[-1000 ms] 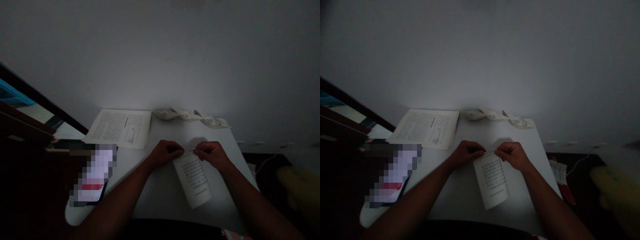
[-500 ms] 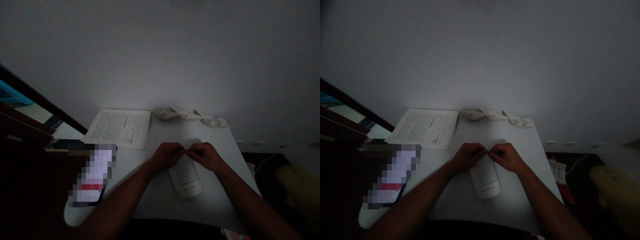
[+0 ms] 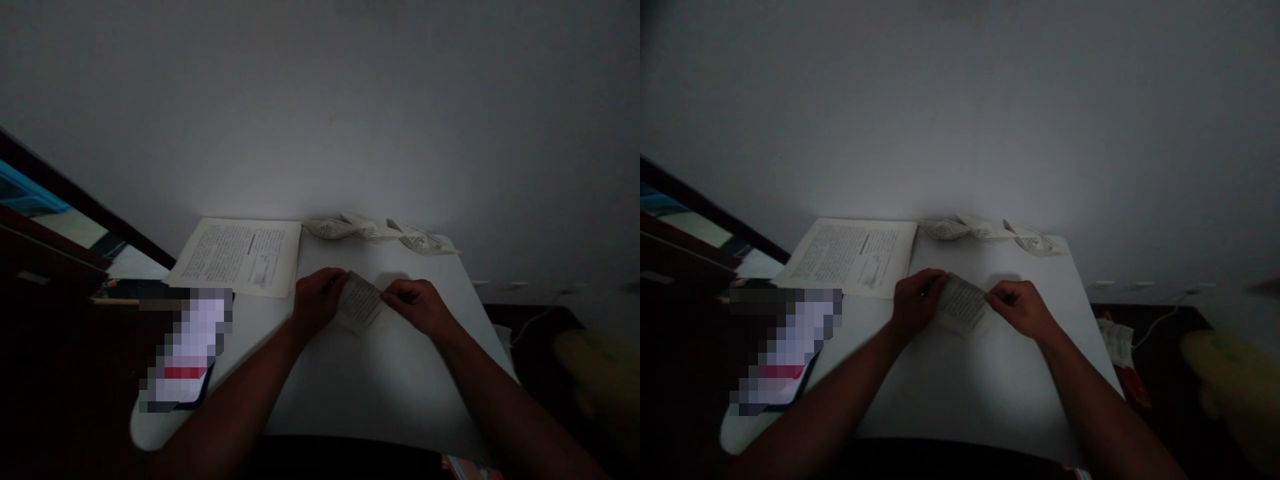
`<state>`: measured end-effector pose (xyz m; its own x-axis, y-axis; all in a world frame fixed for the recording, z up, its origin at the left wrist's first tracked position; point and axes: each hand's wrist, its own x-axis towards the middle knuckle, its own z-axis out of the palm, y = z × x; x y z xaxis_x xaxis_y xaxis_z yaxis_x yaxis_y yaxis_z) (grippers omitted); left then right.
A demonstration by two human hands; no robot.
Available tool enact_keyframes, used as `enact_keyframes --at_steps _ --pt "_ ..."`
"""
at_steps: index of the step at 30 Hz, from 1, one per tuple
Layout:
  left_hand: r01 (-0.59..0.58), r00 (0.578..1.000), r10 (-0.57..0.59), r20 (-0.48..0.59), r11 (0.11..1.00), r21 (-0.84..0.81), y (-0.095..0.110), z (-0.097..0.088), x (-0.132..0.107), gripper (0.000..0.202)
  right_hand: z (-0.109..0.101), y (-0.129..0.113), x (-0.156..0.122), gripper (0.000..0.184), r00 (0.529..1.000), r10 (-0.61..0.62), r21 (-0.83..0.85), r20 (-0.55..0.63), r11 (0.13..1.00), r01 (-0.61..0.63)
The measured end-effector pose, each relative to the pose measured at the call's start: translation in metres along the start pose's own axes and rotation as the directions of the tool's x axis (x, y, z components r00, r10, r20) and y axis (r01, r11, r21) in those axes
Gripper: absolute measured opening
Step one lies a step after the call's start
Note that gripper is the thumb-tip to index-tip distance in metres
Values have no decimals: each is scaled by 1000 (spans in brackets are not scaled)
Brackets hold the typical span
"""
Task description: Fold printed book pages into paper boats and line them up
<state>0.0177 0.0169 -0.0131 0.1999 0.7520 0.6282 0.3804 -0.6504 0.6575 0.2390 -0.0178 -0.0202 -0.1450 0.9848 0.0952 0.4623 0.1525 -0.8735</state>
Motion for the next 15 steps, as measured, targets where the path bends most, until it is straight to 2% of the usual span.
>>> enact_keyframes --at_steps 5,10,15 --pt "108 991 -106 -86 994 17 1 0 1 16 -5 4 0 29 996 7 -16 -84 1000 -9" --pt "207 973 -206 -105 978 -5 -1 -1 3 16 -7 3 0 28 991 5 -1 -137 1000 -6" --pt "291 940 -292 -178 956 -35 -5 -5 6 19 -7 10 0 24 961 14 4 -277 1000 -13"
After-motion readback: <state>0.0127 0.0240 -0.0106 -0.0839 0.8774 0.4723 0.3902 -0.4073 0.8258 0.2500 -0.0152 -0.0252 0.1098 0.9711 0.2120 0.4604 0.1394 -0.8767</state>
